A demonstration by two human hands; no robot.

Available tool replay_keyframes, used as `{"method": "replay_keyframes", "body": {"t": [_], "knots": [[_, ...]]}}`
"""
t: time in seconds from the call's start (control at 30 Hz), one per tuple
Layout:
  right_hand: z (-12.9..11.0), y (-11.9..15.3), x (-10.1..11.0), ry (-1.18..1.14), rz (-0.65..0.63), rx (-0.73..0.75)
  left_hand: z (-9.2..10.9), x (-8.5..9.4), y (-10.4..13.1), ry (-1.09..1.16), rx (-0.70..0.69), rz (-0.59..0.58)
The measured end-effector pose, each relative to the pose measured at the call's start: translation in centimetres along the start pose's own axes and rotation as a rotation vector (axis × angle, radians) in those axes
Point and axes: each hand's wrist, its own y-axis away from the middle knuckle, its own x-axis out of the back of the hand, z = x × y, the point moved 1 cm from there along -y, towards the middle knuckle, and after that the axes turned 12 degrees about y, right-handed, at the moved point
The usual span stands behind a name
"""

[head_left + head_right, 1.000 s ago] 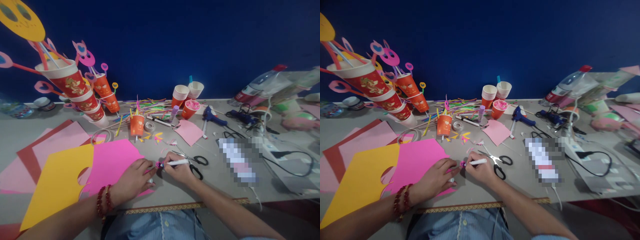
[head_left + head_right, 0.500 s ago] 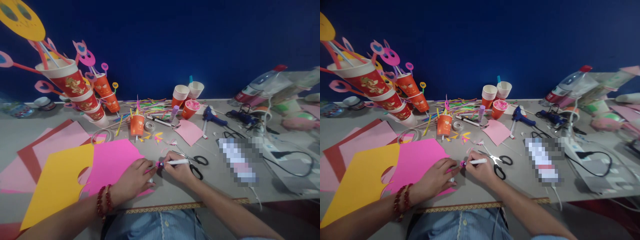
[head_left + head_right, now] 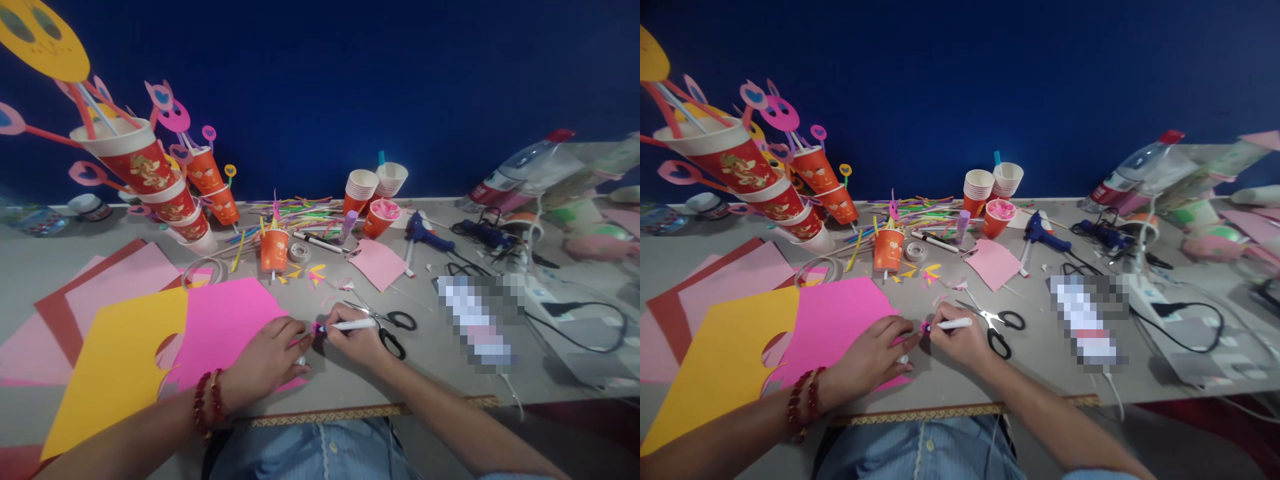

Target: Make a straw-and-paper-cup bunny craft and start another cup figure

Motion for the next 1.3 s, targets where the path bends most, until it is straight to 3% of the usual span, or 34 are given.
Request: {"method": "replay_keyframes", "body": {"t": [1.03,1.3], "knots": [[0.12,-0.01,0.02,-0.028,-0.001,0.000,-0.06,-0.14,0.02,-0.013,0.001,-0.004],[0.32,0.15,0.28,-0.109,0.113,-0.071,-0.17,-0.24,0.06,-0.006,-0.007,0.004]]}}
